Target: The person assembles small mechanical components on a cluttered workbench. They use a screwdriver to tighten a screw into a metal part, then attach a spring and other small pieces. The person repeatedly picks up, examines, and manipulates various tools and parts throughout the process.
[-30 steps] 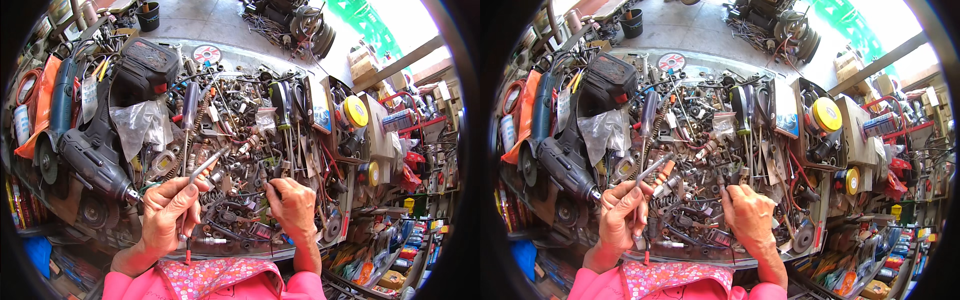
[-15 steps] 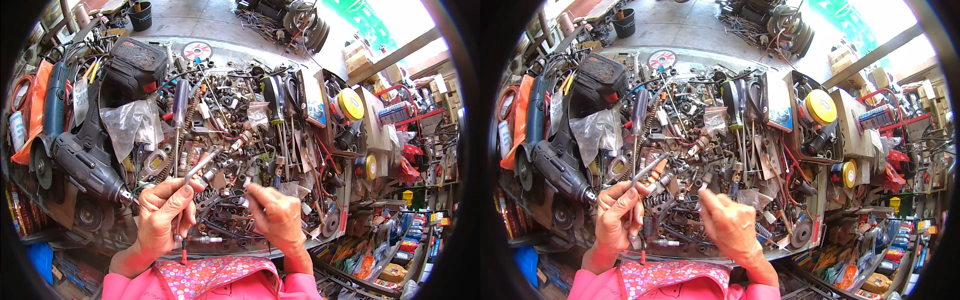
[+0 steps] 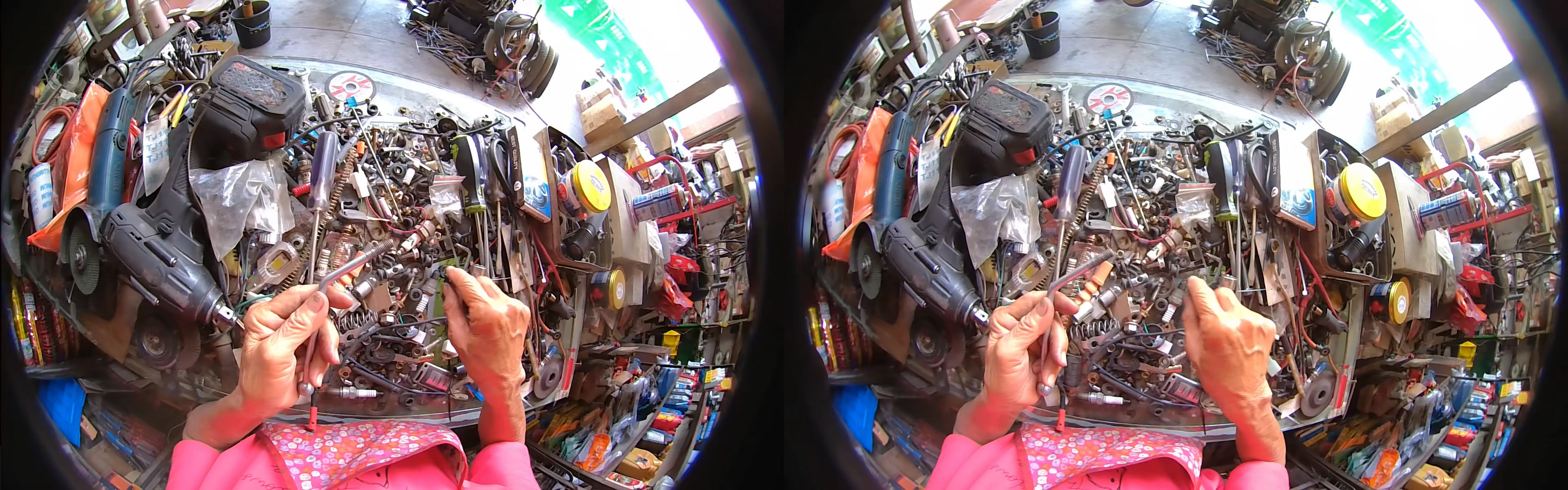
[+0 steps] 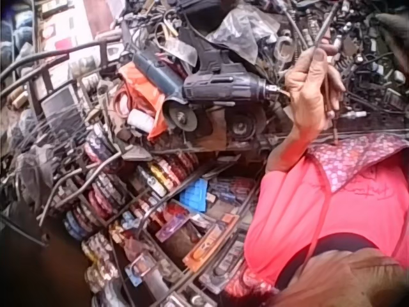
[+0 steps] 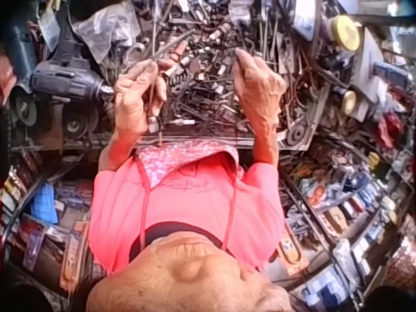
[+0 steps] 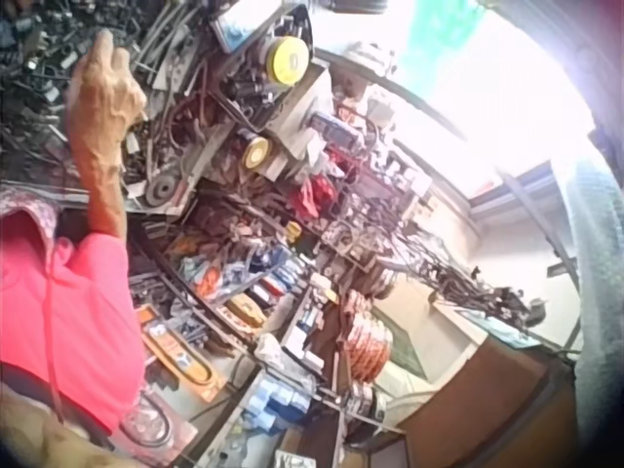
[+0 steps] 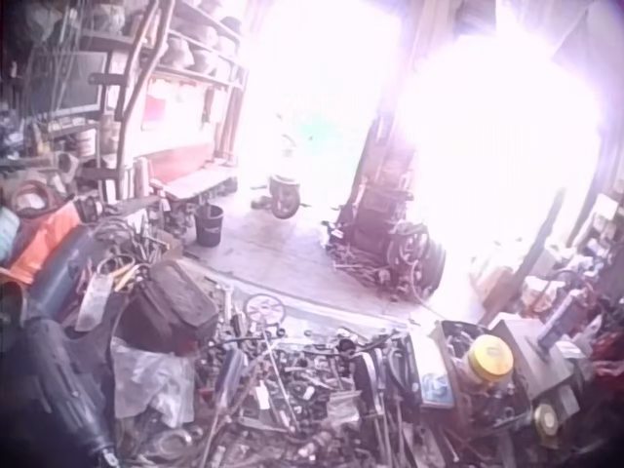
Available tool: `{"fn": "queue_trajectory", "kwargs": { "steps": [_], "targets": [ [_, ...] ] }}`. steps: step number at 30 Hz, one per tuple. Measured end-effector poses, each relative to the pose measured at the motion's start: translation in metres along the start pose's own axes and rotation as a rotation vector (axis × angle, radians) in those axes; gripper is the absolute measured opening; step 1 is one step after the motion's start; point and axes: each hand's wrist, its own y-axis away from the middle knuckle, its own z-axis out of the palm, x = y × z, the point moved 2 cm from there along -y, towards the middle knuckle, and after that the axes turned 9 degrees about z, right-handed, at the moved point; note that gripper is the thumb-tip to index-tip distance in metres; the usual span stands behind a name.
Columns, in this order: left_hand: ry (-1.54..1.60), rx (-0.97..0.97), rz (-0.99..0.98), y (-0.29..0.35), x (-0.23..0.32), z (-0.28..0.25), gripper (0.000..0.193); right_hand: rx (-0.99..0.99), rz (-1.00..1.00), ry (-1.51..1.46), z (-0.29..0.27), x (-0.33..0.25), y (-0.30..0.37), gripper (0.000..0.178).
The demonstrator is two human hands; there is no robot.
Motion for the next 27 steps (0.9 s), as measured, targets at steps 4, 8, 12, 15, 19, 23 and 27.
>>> {"fn": "queue_trajectory", "kwargs": {
  "steps": [4, 8, 12, 15, 19, 23, 27],
  "targets": [
    [-0.007, -0.014, 0.005, 0.000, 0.002, -0.001, 0.032, -0.101, -0.169, 0.035, 0.018, -0.015, -0.009, 0.034],
    [0.001, 0.018, 0.044, -0.002, 0.003, -0.002, 0.035, -0.205, -0.189, 0.053, 0.033, -0.017, -0.006, 0.034],
    [0.013, 0.003, 0.039, -0.001, 0.003, -0.004, 0.035, -0.244, -0.217, 0.009, 0.028, -0.018, -0.009, 0.025],
    [-0.004, -0.004, 0.042, 0.000, 0.004, -0.004, 0.035, -0.228, -0.195, 0.019, 0.031, -0.023, -0.012, 0.019],
    [0.015, 0.017, 0.080, 0.000, 0.004, -0.003, 0.035, -0.188, -0.149, 0.057, 0.043, -0.021, -0.017, 0.016],
    [0.060, 0.023, 0.103, 0.000, 0.002, -0.004, 0.035, -0.165, -0.147, 0.006, 0.041, -0.018, -0.017, 0.014],
    [0.047, -0.013, 0.125, -0.002, -0.002, -0.007, 0.034, -0.068, -0.067, -0.290, 0.022, -0.021, -0.009, 0.012]
  ]
}}
